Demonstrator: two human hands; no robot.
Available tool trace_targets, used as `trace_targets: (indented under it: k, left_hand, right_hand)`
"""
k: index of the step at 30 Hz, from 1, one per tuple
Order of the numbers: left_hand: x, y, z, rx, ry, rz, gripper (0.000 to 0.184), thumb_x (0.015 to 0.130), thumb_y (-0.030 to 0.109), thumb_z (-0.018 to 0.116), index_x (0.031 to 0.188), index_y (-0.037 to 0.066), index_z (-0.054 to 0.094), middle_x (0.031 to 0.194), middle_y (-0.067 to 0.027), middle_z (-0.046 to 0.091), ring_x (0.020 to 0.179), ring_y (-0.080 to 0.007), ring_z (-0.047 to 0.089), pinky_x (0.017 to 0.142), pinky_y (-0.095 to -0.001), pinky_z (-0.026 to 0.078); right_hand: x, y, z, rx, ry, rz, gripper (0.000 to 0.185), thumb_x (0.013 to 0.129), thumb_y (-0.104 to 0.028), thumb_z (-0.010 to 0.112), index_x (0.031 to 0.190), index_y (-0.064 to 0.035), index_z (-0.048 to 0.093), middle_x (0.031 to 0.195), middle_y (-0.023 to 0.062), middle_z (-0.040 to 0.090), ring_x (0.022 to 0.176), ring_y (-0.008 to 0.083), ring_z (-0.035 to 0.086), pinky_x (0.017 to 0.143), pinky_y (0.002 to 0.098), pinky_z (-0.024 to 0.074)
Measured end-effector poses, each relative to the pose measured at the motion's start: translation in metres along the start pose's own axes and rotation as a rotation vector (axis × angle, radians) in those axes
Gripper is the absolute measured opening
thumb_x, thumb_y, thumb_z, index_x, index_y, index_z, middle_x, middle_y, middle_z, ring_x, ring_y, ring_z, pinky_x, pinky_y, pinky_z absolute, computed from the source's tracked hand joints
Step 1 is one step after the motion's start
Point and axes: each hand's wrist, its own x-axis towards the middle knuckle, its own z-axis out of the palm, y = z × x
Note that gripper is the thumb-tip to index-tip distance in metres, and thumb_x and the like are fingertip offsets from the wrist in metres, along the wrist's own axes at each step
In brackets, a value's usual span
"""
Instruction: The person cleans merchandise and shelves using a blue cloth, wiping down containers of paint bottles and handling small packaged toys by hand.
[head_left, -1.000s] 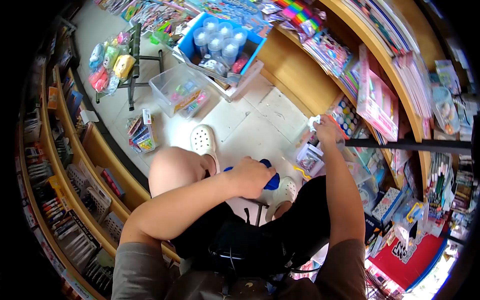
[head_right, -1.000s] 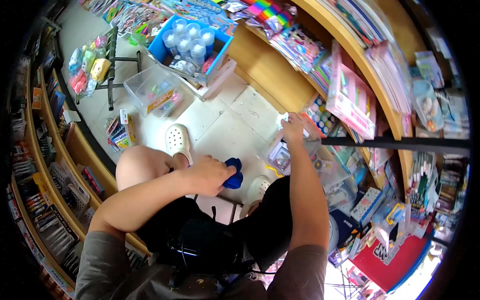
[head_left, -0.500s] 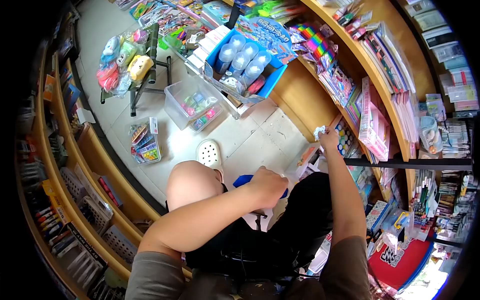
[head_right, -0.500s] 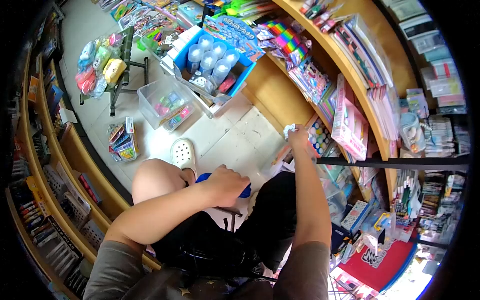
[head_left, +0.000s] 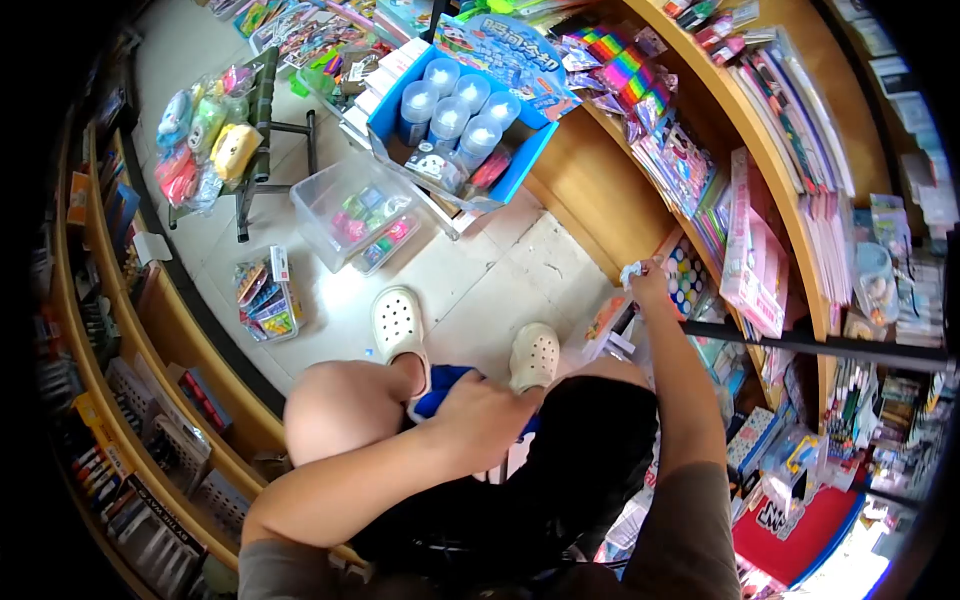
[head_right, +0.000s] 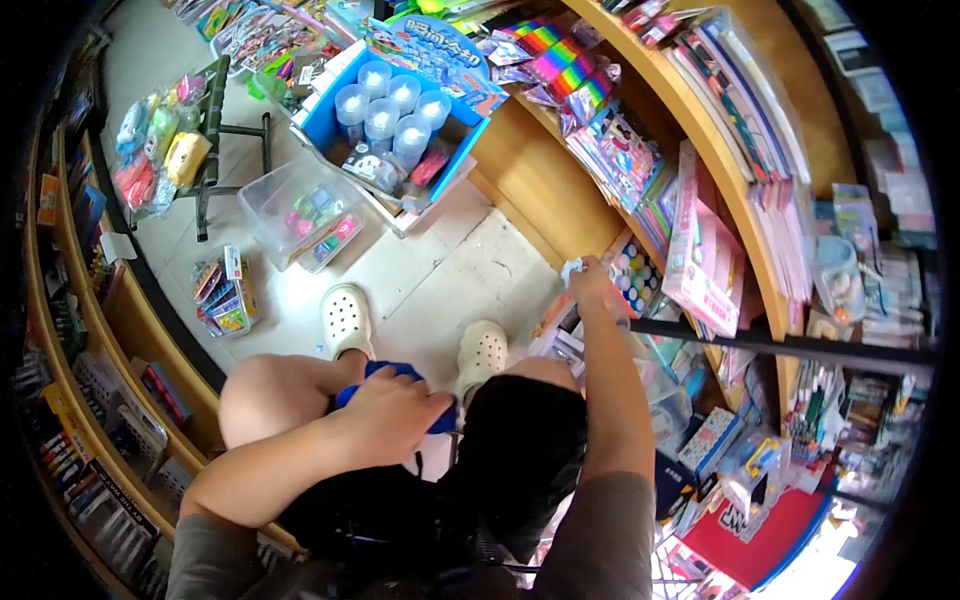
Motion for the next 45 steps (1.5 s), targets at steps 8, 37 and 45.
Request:
trace_targets:
  k: [8, 37, 45]
  left_hand:
    - [0.007, -0.04, 0.0, 0.019, -0.045, -0.309, 0.032, 0.064, 0.013, 0.065, 0.094, 0.011, 0.053, 0.083, -0.0077, 0.056, 0.077, -0.0296, 0.059, 0.071, -0.042, 0.044]
    - [0.103, -0.09, -0.06, -0.128, -0.223, -0.119, 0.038, 0.061, 0.014, 0.069, 0.096, 0.009, 0.055, 0.078, -0.0069, 0.054, 0.076, -0.0248, 0.059, 0.065, -0.0361, 0.045]
    - [0.087, -0.087, -0.066, -0.142, -0.205, -0.201, 0.036, 0.061, 0.016, 0.07, 0.093, 0.01, 0.054, 0.078, -0.0069, 0.054, 0.075, -0.0263, 0.059, 0.067, -0.0376, 0.045]
  right_hand:
    - [0.076, 0.059, 0.053, -0.175, -0.031, -0.027, 0.024, 0.067, -0.008, 0.066, 0.091, -0.0073, 0.063, 0.082, 0.0147, 0.066, 0.074, 0.0277, 0.065, 0.066, 0.0376, 0.0512]
    - [0.152, -0.162, 0.221, 0.126, 0.211, -0.131, 0.018, 0.069, -0.014, 0.068, 0.086, -0.0115, 0.067, 0.082, 0.0154, 0.064, 0.078, 0.0326, 0.061, 0.07, 0.0416, 0.0479]
    - [0.149, -0.034, 0.187, -0.001, 0.281, -0.318, 0.014, 0.071, -0.011, 0.065, 0.085, -0.0096, 0.067, 0.071, 0.0131, 0.062, 0.068, 0.0295, 0.061, 0.064, 0.0386, 0.0487]
